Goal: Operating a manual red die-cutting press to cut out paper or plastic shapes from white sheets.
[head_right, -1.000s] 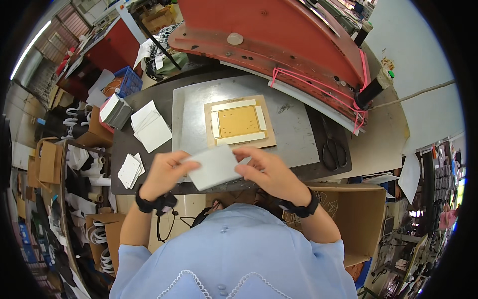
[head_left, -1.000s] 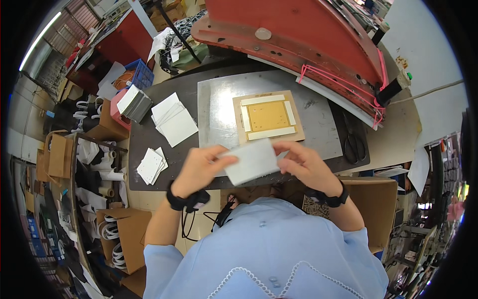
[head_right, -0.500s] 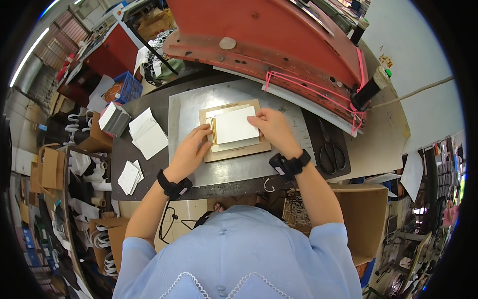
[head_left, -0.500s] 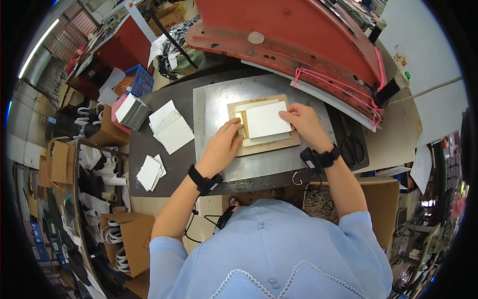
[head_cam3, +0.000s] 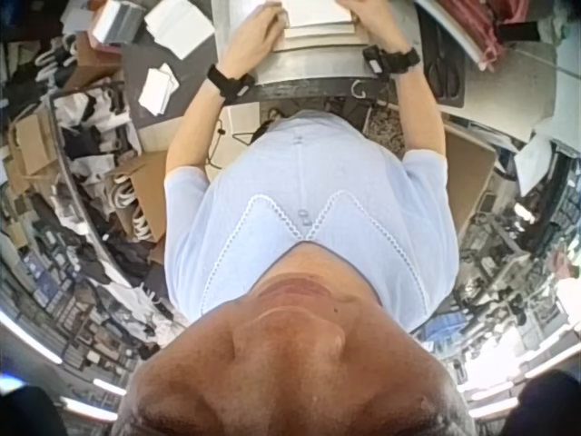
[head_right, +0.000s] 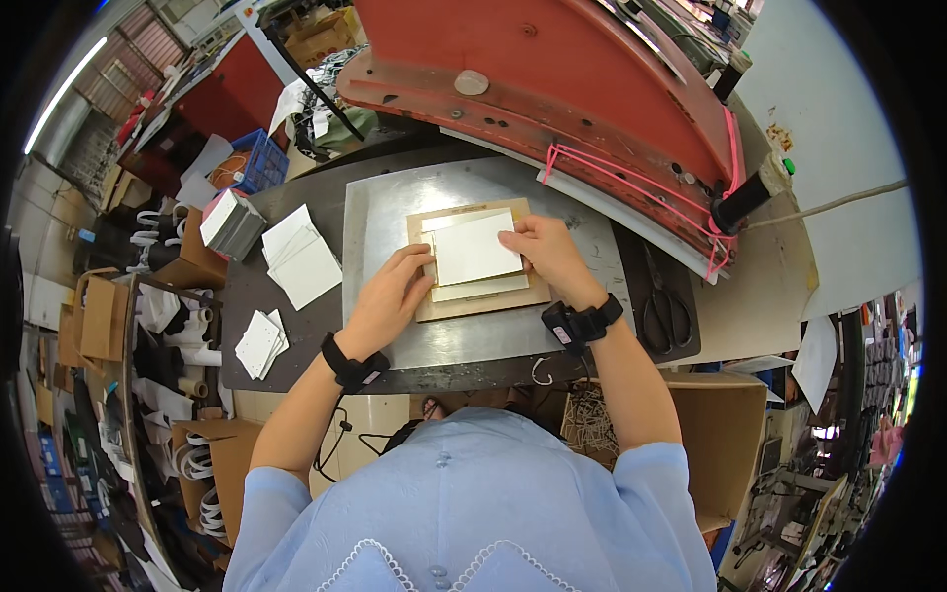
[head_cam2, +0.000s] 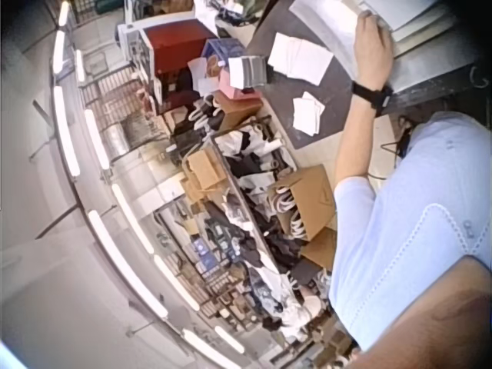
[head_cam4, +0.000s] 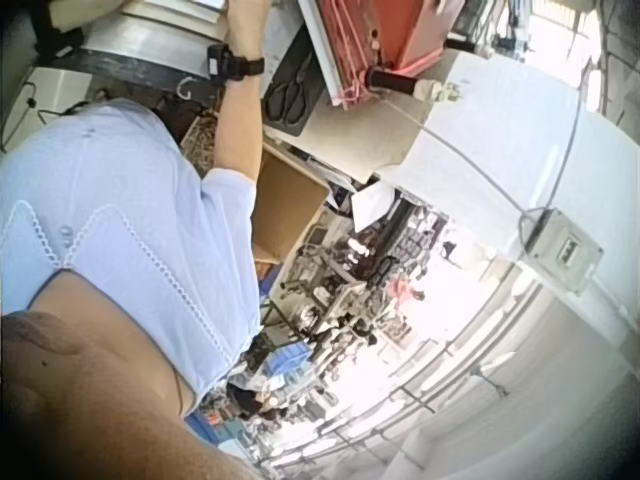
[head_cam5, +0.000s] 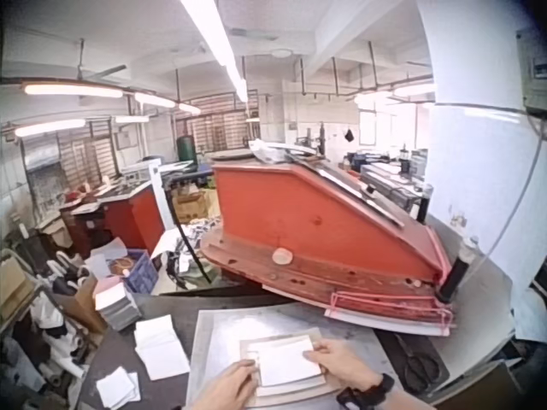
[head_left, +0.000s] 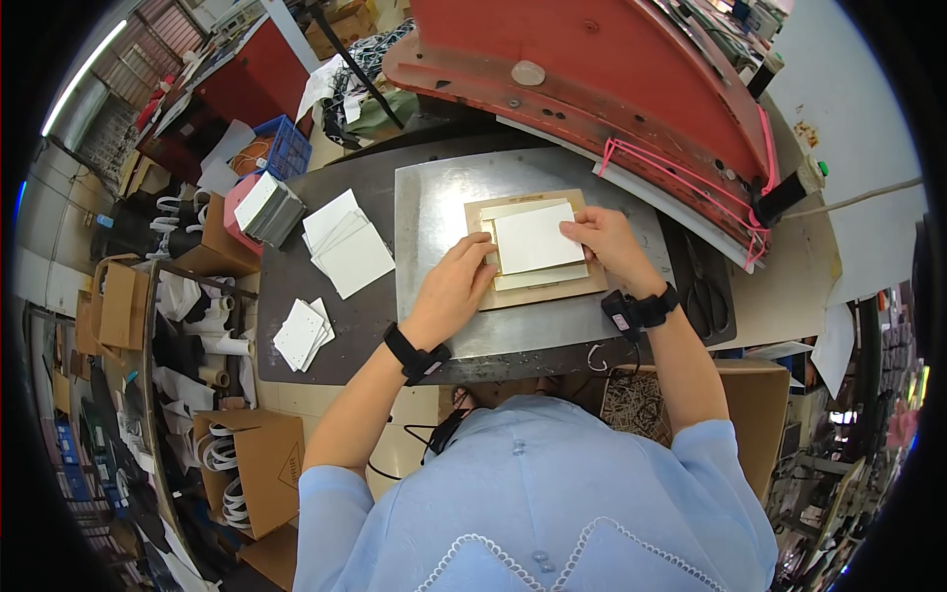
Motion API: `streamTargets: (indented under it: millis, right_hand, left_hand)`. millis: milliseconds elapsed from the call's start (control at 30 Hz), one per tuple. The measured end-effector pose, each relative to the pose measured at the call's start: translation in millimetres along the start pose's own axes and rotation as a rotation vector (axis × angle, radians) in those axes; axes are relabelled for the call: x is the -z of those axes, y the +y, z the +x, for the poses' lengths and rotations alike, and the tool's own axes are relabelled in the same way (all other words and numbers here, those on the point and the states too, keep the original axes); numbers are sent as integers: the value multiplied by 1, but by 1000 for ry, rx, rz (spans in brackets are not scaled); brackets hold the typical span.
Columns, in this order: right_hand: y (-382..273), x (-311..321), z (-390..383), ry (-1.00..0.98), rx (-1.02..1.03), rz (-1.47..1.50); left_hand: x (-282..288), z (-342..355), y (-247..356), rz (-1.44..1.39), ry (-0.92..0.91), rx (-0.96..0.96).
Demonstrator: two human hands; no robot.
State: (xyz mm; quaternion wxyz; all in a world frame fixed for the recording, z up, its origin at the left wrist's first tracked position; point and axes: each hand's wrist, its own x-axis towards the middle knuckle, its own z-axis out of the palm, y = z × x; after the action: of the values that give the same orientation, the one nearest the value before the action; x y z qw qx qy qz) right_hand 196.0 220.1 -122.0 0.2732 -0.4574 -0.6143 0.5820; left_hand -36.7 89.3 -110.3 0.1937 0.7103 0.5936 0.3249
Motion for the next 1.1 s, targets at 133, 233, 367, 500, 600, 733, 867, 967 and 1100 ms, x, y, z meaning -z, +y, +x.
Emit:
streamTargets:
  millis: [133, 233, 367, 500, 600, 733, 867, 967, 1100]
  right_hand:
    - [-2, -1, -1, -4, -19, 16]
    - [-2, -1, -1, -10, -28, 19]
    - [-4, -3, -3, -3, -19, 13]
    - [-8, -7, -5, 14, 9, -54]
    - [-3, -9, -5, 49, 32, -43]
    - [-4, -10, -7, 69, 58, -123]
    - [0, -9, -6, 83, 146, -222]
    - [-4, -16, -12, 217, 256, -603]
    - [-4, -13, -27, 287, 551, -846]
  left_hand:
    - [0, 0, -1, 12, 6, 0]
    - [0, 0, 0, 16, 17, -14]
    - [0, 0, -1, 20, 17, -16]
    - [-5, 2, -6, 79, 47, -49]
    - [-10, 6, 0, 191, 52, -76]
    - [-18, 10, -5, 326, 10, -116]
    - [-17, 13, -4, 346, -16, -133]
    - [-17, 12, -4, 340, -28, -130]
    - [-16, 10, -3, 337, -38, -112]
